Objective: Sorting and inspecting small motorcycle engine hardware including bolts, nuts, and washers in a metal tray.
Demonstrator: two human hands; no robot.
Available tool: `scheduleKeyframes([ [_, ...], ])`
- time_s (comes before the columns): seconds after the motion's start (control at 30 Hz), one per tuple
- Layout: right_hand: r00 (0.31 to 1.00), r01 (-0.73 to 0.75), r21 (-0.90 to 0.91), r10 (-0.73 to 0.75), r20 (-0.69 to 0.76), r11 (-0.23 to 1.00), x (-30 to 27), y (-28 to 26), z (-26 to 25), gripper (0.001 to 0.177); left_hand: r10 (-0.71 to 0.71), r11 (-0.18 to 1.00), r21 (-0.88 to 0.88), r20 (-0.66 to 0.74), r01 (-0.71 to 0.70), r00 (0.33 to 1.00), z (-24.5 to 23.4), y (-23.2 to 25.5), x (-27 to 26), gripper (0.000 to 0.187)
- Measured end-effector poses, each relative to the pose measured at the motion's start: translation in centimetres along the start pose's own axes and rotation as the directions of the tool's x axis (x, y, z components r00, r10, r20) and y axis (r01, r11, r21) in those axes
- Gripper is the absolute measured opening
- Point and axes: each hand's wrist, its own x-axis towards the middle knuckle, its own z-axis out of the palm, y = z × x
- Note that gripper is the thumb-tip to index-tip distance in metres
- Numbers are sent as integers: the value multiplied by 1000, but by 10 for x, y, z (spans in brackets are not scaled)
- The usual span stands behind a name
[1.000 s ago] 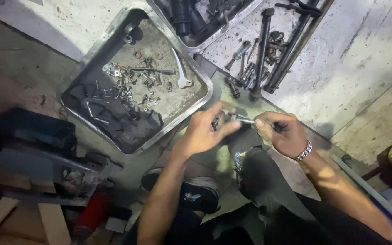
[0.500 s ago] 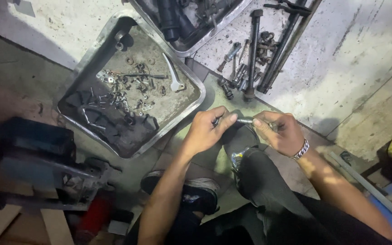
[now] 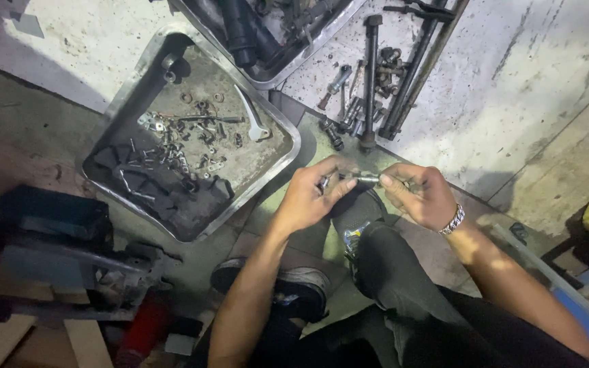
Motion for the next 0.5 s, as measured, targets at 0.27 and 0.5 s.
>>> scheduleKeyframes([
  [0.27,970,-3,31,11,-244,1000,11,38,-1,18,-94,814,530,-285,239,954,27,-11,29,42],
  [0.5,939,-13,188,76,-335,982,20,46,-5,17,141,652,690,-516,313,845,50,-32,62,27],
])
